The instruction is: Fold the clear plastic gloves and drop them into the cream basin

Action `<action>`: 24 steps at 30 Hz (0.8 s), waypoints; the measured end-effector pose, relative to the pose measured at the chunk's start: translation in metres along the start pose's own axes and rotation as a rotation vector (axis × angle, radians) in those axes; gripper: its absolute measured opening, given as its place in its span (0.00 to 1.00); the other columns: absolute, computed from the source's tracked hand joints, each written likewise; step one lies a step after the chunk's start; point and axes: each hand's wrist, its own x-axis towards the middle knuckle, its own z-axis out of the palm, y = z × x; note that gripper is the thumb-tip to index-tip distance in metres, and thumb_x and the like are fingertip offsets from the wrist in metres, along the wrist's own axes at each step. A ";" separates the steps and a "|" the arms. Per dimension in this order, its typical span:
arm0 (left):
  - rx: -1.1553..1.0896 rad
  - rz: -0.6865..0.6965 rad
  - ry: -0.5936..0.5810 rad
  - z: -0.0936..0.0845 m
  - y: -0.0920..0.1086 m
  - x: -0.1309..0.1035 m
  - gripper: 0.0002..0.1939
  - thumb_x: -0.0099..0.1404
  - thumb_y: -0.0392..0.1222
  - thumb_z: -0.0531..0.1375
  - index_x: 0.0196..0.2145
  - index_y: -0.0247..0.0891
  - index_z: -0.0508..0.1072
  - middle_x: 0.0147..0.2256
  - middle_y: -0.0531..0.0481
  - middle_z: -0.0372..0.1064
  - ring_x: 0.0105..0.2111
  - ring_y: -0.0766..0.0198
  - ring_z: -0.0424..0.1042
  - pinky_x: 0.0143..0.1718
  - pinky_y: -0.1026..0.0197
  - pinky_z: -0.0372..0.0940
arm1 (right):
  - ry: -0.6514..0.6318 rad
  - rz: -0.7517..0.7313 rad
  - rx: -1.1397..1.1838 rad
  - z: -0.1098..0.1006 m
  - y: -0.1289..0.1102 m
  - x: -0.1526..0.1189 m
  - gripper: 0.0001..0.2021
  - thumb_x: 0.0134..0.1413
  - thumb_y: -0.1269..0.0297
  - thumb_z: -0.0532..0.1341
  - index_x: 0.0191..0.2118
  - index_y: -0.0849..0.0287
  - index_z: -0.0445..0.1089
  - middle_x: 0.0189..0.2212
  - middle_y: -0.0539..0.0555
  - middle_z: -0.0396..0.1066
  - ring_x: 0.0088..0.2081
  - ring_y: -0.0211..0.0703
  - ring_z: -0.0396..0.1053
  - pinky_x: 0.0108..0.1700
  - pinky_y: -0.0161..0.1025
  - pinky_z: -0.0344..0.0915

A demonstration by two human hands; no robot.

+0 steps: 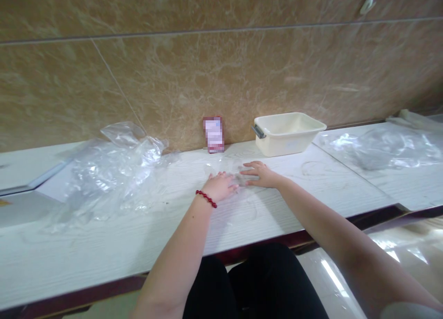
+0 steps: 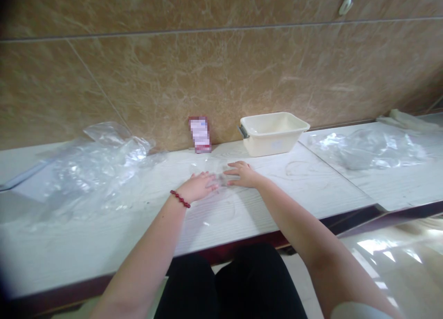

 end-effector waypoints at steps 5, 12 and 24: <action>-0.044 0.029 0.125 -0.019 -0.024 -0.042 0.20 0.60 0.43 0.44 0.47 0.35 0.62 0.51 0.45 0.57 0.51 0.64 0.54 0.52 0.59 0.47 | 0.180 0.029 0.018 -0.017 -0.002 -0.002 0.15 0.49 0.57 0.52 0.41 0.55 0.67 0.43 0.57 0.63 0.47 0.44 0.57 0.49 0.45 0.51; -0.191 0.081 0.166 0.004 -0.036 -0.109 0.17 0.57 0.46 0.50 0.43 0.42 0.67 0.47 0.50 0.62 0.46 0.63 0.61 0.49 0.58 0.55 | 0.092 -0.127 0.070 -0.038 -0.055 -0.056 0.12 0.47 0.61 0.55 0.39 0.52 0.67 0.41 0.54 0.64 0.44 0.41 0.59 0.47 0.42 0.55; -0.347 0.066 0.305 0.038 -0.006 -0.128 0.17 0.55 0.47 0.52 0.43 0.41 0.65 0.45 0.49 0.63 0.45 0.64 0.61 0.49 0.59 0.56 | 0.092 -0.159 0.028 -0.003 -0.088 -0.085 0.11 0.53 0.64 0.50 0.35 0.57 0.68 0.37 0.53 0.67 0.41 0.39 0.61 0.44 0.40 0.58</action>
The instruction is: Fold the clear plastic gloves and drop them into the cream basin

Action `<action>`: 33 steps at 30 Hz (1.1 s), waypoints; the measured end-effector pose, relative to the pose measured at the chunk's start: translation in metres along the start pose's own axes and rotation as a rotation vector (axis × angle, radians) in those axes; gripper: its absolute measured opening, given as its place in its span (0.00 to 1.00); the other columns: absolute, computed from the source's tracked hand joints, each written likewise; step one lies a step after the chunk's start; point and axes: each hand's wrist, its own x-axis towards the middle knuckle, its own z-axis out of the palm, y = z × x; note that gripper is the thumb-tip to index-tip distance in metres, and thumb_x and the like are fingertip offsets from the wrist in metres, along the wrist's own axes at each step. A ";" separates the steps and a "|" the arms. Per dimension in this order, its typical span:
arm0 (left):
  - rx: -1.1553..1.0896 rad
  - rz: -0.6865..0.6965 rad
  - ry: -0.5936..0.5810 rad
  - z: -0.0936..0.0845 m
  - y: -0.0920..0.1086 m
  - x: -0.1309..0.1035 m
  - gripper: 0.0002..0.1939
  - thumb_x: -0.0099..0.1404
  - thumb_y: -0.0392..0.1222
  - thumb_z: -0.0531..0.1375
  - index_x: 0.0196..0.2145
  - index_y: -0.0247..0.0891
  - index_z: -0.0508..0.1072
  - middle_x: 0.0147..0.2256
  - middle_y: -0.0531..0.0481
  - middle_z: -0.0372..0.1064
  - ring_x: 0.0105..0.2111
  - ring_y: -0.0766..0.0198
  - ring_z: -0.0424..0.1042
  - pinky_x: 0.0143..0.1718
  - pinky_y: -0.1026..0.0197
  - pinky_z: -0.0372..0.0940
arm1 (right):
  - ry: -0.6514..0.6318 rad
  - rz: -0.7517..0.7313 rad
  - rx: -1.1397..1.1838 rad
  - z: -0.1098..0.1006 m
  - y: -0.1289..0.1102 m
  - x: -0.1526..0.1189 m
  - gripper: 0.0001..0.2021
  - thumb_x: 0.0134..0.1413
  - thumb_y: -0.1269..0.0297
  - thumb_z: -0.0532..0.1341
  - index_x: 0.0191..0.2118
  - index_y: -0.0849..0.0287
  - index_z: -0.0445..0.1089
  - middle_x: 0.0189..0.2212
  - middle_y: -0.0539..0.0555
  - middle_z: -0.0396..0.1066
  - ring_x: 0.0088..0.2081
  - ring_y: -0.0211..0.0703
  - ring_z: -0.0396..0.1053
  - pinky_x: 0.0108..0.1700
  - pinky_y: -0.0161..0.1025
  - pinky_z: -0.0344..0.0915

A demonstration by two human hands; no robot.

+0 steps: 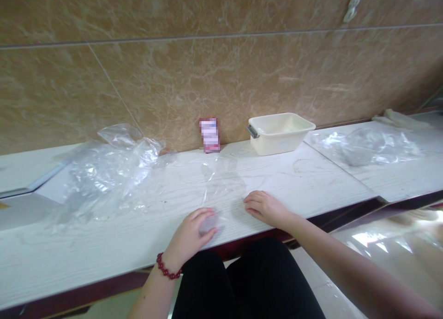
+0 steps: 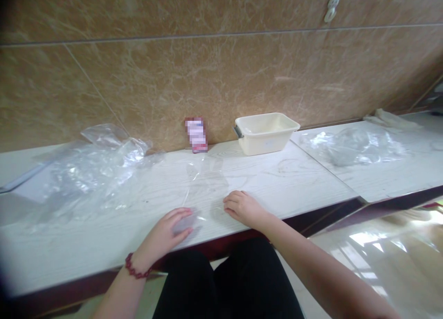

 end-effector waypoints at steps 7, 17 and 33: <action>0.103 -0.005 0.066 0.018 0.013 0.007 0.23 0.53 0.48 0.54 0.47 0.41 0.62 0.48 0.47 0.58 0.49 0.59 0.57 0.51 0.55 0.53 | 0.024 0.057 0.110 -0.007 -0.007 0.004 0.10 0.53 0.67 0.48 0.35 0.60 0.65 0.34 0.55 0.66 0.38 0.37 0.62 0.41 0.36 0.60; 0.054 0.032 0.117 0.027 0.009 0.009 0.16 0.55 0.42 0.53 0.43 0.41 0.65 0.45 0.47 0.61 0.45 0.59 0.61 0.47 0.54 0.58 | -0.114 -0.197 -0.073 -0.024 0.016 -0.005 0.10 0.51 0.66 0.51 0.37 0.56 0.68 0.42 0.52 0.65 0.44 0.40 0.58 0.45 0.41 0.57; 0.154 -0.048 0.226 0.031 0.020 0.018 0.15 0.54 0.42 0.54 0.41 0.38 0.66 0.43 0.44 0.63 0.43 0.57 0.62 0.45 0.53 0.58 | 0.103 0.059 0.269 -0.009 0.008 0.013 0.06 0.48 0.71 0.50 0.33 0.61 0.61 0.32 0.54 0.63 0.32 0.33 0.62 0.35 0.32 0.62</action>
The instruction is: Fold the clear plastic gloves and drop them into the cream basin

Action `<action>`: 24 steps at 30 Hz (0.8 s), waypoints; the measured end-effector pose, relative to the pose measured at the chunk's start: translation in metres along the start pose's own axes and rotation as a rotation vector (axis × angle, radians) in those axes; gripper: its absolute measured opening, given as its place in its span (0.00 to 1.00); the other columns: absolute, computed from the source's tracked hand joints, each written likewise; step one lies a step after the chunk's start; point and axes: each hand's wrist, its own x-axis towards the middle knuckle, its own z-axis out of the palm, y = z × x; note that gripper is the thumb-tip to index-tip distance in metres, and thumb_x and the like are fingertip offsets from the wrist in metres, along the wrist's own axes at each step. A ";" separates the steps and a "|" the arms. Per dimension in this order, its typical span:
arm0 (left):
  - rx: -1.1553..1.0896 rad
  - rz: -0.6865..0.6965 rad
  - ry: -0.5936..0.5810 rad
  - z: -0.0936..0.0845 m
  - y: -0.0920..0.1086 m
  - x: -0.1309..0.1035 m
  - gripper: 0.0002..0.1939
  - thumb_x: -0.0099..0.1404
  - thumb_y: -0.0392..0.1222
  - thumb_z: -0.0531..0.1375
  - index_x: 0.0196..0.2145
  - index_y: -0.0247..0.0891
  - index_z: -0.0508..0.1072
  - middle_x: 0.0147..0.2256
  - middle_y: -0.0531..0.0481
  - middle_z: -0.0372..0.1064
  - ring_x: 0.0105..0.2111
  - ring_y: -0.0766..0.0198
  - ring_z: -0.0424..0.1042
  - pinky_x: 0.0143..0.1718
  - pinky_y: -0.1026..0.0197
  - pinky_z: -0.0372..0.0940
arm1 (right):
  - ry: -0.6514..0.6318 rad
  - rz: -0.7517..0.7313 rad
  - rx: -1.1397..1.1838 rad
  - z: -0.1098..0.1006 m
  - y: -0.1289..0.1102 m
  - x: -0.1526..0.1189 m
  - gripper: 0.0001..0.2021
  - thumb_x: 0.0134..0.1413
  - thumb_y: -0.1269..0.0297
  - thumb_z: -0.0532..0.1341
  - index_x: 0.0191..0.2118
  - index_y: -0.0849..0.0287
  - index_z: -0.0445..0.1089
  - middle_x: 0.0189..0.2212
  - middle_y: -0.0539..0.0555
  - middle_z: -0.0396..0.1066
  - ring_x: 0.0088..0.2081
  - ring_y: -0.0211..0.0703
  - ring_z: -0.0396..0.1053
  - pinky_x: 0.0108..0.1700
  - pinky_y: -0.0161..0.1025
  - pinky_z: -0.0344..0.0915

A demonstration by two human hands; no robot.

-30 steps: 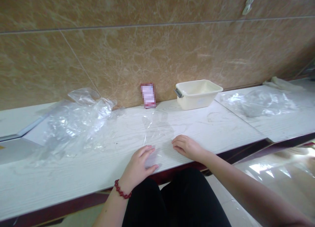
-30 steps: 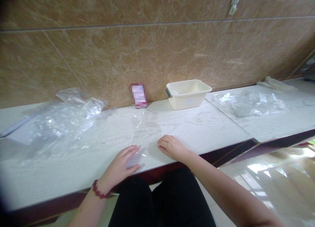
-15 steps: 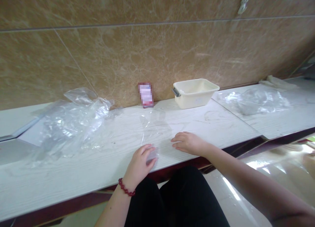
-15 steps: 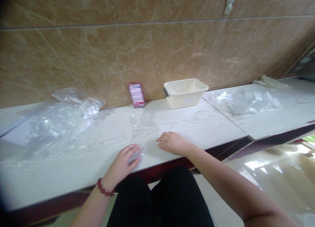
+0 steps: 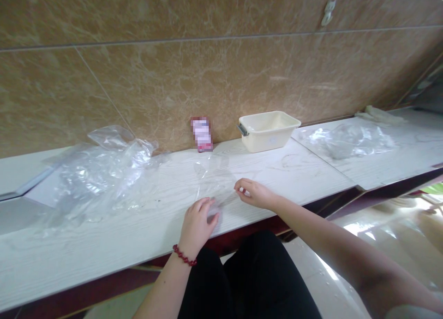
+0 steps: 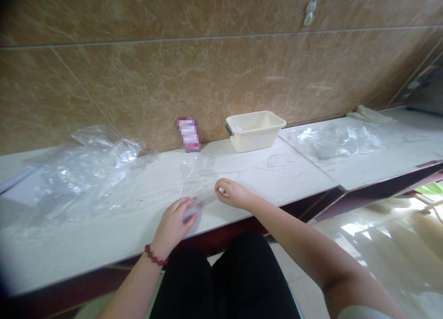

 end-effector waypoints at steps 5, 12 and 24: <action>0.009 -0.031 0.000 -0.007 0.002 0.008 0.07 0.56 0.35 0.50 0.30 0.37 0.67 0.36 0.47 0.67 0.37 0.61 0.66 0.41 0.56 0.60 | -0.058 -0.030 0.025 -0.008 0.002 -0.004 0.18 0.46 0.60 0.55 0.44 0.61 0.57 0.41 0.58 0.62 0.42 0.39 0.61 0.44 0.38 0.59; 0.049 0.124 -0.046 -0.027 0.015 0.004 0.06 0.56 0.34 0.50 0.30 0.38 0.66 0.30 0.51 0.69 0.32 0.63 0.67 0.42 0.56 0.59 | -0.227 -0.129 -0.161 -0.006 0.013 0.005 0.34 0.41 0.52 0.58 0.55 0.60 0.49 0.54 0.59 0.50 0.57 0.47 0.39 0.55 0.46 0.41; -0.047 0.308 -0.055 -0.039 0.006 -0.024 0.13 0.56 0.40 0.53 0.41 0.39 0.65 0.40 0.49 0.68 0.43 0.62 0.65 0.47 0.56 0.58 | -0.380 -0.406 -0.033 -0.004 -0.008 0.014 0.18 0.55 0.65 0.46 0.51 0.62 0.58 0.48 0.57 0.60 0.53 0.34 0.52 0.55 0.38 0.45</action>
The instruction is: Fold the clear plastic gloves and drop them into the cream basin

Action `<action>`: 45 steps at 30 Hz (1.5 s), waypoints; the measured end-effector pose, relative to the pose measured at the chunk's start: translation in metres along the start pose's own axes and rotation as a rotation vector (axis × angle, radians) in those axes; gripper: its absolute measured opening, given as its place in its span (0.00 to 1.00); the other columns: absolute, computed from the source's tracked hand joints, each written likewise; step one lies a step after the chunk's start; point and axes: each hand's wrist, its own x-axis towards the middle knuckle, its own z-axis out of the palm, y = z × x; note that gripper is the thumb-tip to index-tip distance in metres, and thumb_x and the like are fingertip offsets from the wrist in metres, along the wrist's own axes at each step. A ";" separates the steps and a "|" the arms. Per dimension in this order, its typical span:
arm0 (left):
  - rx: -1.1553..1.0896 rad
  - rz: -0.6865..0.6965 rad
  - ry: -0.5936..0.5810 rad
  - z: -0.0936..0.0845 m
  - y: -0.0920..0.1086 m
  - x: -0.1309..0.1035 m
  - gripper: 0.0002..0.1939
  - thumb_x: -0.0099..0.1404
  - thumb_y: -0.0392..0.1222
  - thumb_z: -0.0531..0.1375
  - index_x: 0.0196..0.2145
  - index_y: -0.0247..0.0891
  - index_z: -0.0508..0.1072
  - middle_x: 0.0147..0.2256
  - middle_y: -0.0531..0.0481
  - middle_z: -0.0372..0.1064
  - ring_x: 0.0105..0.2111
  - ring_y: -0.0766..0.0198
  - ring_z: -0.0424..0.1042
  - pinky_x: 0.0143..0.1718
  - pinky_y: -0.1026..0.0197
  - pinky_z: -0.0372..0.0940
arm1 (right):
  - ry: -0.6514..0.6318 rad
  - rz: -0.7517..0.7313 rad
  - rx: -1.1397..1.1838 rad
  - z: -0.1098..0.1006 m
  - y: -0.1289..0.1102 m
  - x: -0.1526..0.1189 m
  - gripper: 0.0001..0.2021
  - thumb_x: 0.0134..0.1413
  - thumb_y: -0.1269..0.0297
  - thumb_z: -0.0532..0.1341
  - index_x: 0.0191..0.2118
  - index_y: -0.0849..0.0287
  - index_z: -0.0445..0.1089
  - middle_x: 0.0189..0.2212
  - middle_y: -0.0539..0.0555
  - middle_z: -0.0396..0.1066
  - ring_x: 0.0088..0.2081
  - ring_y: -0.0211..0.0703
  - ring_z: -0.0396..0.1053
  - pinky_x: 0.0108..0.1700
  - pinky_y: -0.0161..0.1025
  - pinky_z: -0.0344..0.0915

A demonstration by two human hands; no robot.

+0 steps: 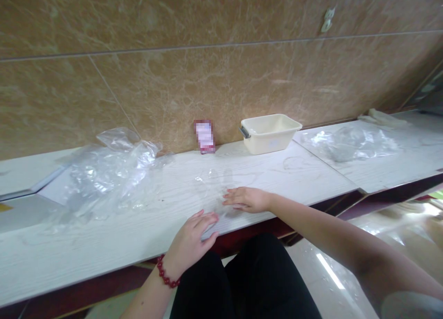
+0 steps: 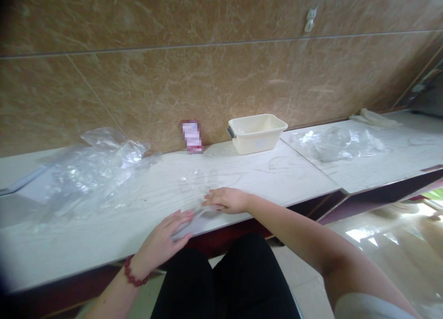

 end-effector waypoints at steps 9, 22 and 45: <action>-0.331 -0.294 -0.099 0.001 -0.015 -0.005 0.12 0.59 0.42 0.48 0.36 0.41 0.69 0.35 0.51 0.70 0.36 0.65 0.68 0.39 0.62 0.63 | 0.003 0.118 0.139 -0.007 -0.031 -0.011 0.18 0.55 0.64 0.46 0.51 0.57 0.57 0.50 0.53 0.58 0.53 0.35 0.51 0.54 0.37 0.49; -0.691 -0.720 0.177 0.016 -0.028 0.020 0.15 0.56 0.49 0.51 0.33 0.35 0.68 0.31 0.48 0.70 0.30 0.63 0.69 0.32 0.62 0.64 | 0.393 0.659 0.134 0.014 -0.023 -0.002 0.10 0.50 0.64 0.51 0.32 0.60 0.68 0.34 0.54 0.69 0.37 0.37 0.65 0.41 0.34 0.59; -0.405 -0.981 -0.035 0.031 -0.084 0.075 0.10 0.48 0.42 0.51 0.16 0.36 0.66 0.15 0.50 0.64 0.18 0.65 0.64 0.20 0.65 0.55 | 0.210 1.290 0.237 -0.002 0.022 0.032 0.13 0.44 0.63 0.49 0.19 0.62 0.67 0.17 0.52 0.66 0.19 0.34 0.62 0.21 0.30 0.53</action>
